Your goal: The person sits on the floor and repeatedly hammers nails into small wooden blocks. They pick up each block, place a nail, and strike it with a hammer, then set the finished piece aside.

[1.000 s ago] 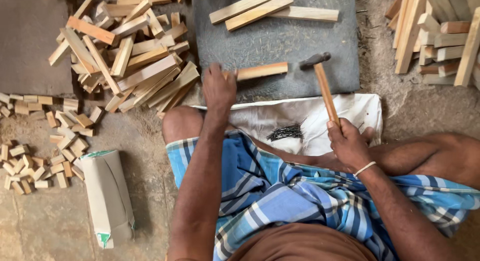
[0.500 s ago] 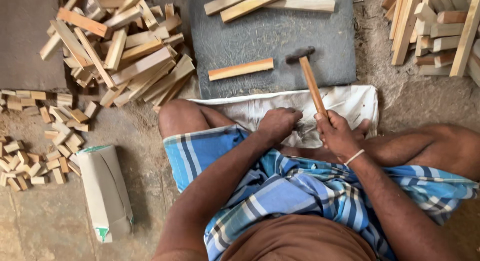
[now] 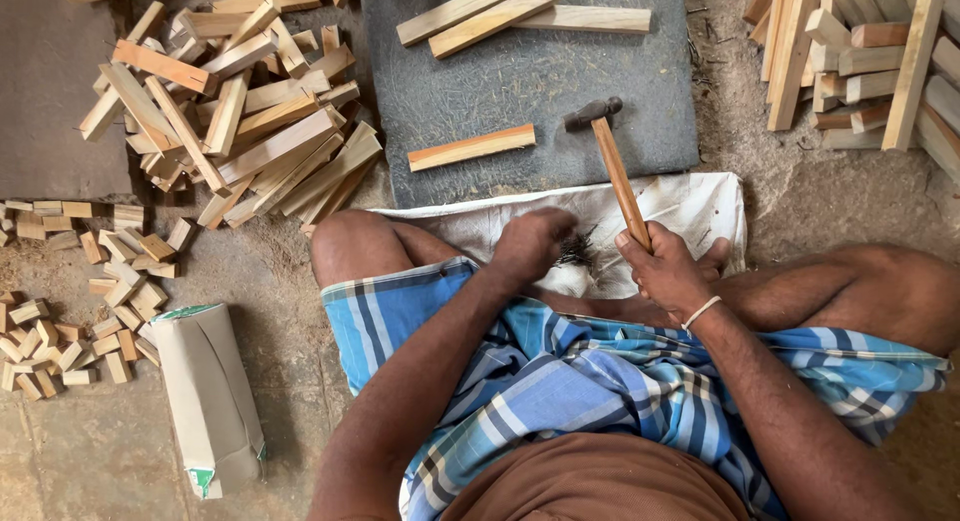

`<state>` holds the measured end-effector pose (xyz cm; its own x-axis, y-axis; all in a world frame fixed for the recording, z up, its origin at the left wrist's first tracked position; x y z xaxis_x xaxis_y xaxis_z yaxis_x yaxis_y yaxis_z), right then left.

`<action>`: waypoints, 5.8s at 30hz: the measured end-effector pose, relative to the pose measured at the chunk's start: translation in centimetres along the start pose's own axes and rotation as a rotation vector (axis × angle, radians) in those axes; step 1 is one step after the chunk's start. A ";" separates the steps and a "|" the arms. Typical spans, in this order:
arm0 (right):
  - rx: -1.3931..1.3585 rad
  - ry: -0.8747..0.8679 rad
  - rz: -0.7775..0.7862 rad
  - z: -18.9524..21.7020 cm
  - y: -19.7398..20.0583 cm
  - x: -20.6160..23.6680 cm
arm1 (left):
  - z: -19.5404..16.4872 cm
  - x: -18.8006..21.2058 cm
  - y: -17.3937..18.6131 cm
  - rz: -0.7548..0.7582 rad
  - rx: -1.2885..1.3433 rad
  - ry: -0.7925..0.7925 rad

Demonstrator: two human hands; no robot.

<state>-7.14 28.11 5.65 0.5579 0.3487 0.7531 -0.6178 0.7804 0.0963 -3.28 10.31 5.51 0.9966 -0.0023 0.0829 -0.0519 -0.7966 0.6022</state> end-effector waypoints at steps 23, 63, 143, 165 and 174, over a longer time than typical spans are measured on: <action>0.695 0.535 -0.434 5.7 0.7 4.9 | 6.6 -6.4 8.1 -0.484 -0.055 -0.046; -0.217 -0.144 -0.057 -5.2 3.2 -2.9 | 5.5 -8.9 25.2 -0.582 -0.355 0.012; 0.726 0.658 -0.448 7.2 0.1 6.5 | 4.8 -5.3 7.8 -0.611 -0.077 -0.170; 0.671 0.516 -0.485 4.7 1.3 3.1 | 2.0 -4.7 9.0 -0.494 -0.209 -0.309; -0.011 0.071 -0.203 -1.7 3.7 -0.2 | 2.3 -1.1 20.2 -1.019 0.039 -0.201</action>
<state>-8.58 31.81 4.73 0.7083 0.2193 0.6709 -0.4829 0.8438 0.2340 -5.26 -7.15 15.80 0.5597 0.5853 -0.5867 0.8194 -0.4968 0.2860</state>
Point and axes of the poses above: each hand's wrist, its own x-axis away from the middle knuckle, its own y-axis out of the back of the hand, z = x × y, the point moved 10 cm from there along -x, towards the middle knuckle, and after that the axes turned 8 degrees about -y, right-handed, at the moved point
